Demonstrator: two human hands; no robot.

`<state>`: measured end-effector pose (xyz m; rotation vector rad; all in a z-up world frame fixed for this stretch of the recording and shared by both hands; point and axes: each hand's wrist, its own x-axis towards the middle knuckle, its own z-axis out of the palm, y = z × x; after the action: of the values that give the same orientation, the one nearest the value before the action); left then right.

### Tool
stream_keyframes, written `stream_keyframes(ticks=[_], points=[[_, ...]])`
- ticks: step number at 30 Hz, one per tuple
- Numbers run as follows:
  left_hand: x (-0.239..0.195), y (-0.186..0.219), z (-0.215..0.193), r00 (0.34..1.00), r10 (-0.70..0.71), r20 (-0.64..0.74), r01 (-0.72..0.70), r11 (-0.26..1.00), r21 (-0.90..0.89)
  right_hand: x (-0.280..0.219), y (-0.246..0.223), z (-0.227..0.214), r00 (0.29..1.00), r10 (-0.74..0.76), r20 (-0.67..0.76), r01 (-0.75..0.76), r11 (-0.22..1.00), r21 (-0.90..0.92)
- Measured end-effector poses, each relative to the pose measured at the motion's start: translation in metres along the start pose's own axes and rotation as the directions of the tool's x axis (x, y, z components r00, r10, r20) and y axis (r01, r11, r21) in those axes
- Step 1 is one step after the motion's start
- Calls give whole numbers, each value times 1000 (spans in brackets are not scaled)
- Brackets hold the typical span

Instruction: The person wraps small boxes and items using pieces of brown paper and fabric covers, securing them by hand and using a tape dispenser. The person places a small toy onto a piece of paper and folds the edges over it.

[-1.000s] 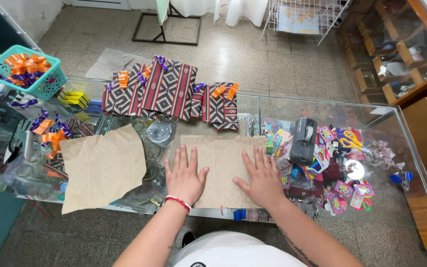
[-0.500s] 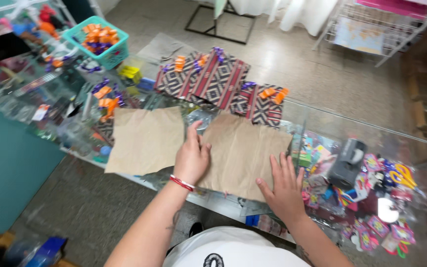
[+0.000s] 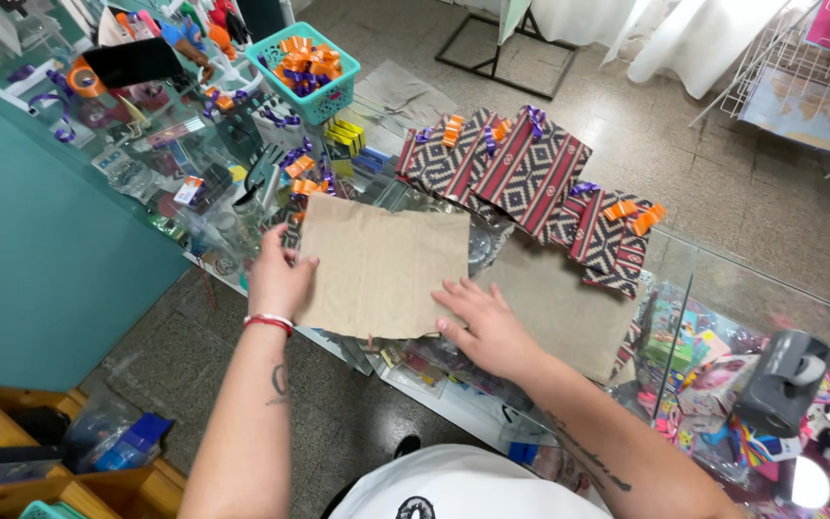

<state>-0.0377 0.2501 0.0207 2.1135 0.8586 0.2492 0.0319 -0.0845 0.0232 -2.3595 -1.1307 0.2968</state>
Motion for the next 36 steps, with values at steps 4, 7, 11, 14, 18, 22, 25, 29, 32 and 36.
stream_keyframes(ticks=[4,7,11,14,18,22,25,29,32,36], points=[[1,-14,10,993,-112,48,102,977,186,8,-7,21,982,50,180,-38,997,-71],[25,-50,26,982,-163,94,148,978,148,4,-5,32,985,89,147,-87,996,-20],[33,-80,37,985,-51,164,99,948,-302,-2,10,41,998,46,34,-50,990,133],[-2,-74,13,976,-114,186,203,788,-582,-13,13,42,961,186,-206,-29,806,591],[-53,-112,-13,942,-129,310,318,639,-700,-32,25,32,862,465,-202,-12,416,909],[-116,-150,-23,878,-164,450,450,604,-658,-61,58,31,785,585,-203,-22,354,935],[-146,-175,-12,829,-202,522,519,626,-582,-90,82,27,765,575,-291,32,417,909],[-156,-196,30,799,-194,569,540,649,-536,-130,102,23,750,570,-337,68,440,895],[-159,-177,61,762,-172,625,560,659,-502,-156,110,26,742,566,-360,91,446,890],[-150,-134,103,758,-82,647,544,628,-557,-181,108,28,728,578,-370,92,452,887]])
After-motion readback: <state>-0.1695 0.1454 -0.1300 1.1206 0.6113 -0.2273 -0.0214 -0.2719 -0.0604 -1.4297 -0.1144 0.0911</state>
